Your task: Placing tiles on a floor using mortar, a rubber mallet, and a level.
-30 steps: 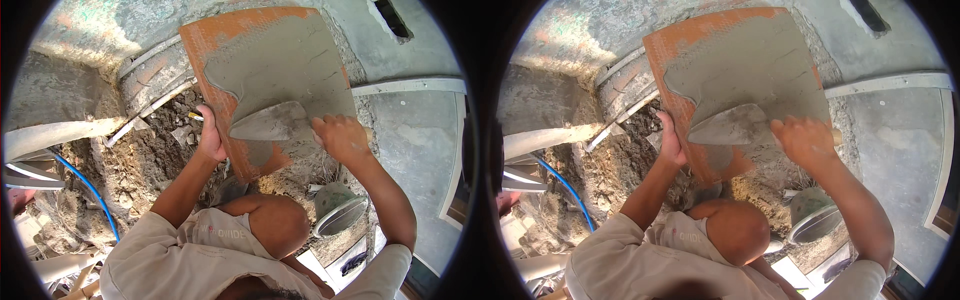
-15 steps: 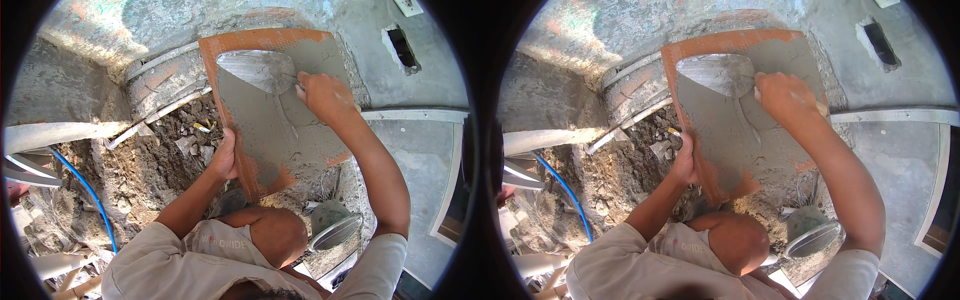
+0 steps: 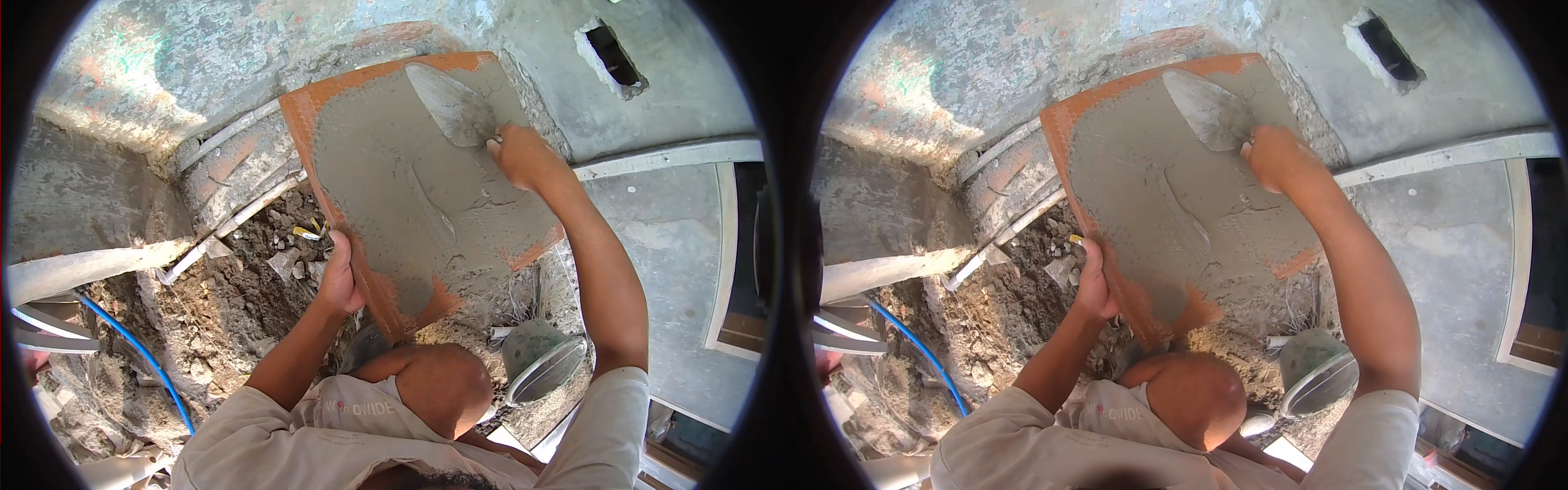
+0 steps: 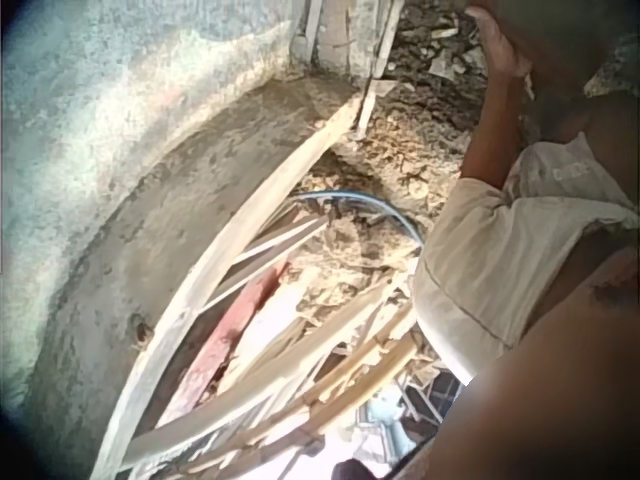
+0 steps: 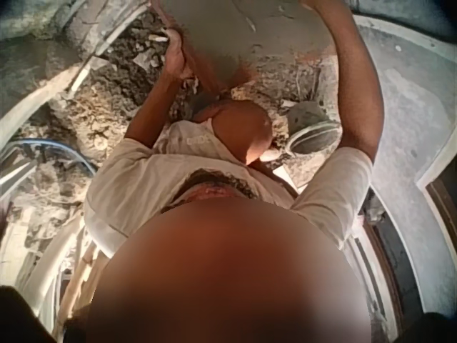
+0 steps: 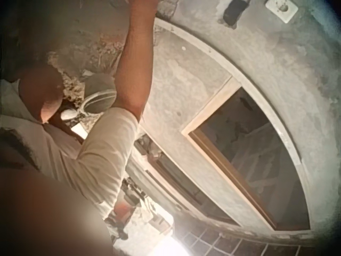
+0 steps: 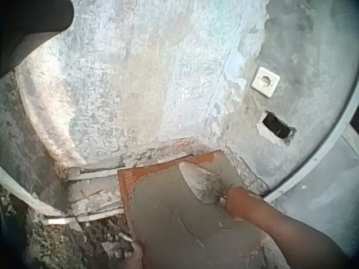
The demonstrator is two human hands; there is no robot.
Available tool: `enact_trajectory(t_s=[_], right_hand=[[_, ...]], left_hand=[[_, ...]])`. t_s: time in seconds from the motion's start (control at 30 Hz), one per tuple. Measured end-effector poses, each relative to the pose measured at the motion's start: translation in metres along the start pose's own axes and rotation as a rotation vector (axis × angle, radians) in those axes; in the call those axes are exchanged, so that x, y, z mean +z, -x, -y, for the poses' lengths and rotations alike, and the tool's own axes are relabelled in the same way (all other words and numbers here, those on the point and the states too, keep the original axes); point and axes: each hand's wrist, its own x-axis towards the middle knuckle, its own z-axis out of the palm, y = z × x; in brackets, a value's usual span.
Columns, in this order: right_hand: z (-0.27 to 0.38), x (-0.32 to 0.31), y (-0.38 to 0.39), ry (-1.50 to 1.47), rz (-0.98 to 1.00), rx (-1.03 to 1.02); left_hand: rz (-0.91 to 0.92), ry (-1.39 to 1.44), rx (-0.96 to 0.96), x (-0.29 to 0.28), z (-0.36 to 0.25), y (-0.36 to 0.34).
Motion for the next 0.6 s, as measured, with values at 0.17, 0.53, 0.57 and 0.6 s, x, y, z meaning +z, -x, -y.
enact_trajectory(t_s=[0.17, 0.53, 0.57, 0.6], right_hand=[[-0.03, -0.014, -0.009, -0.121, 0.094, 0.125], [-0.041, -0.045, 0.024, -0.921, 0.488, 0.257], [-0.05, -0.048, 0.02, -0.92, 0.482, 0.256], [-0.058, -0.05, 0.013, -0.947, 0.47, 0.318]], left_hand=[[-0.012, -0.018, 0.015, 0.002, 0.001, -0.001], [-0.032, -0.076, 0.065, 0.008, -0.003, 0.002], [-0.017, -0.085, 0.065, 0.008, -0.003, 0.001], [-0.002, -0.095, 0.066, 0.007, -0.002, 0.001]])
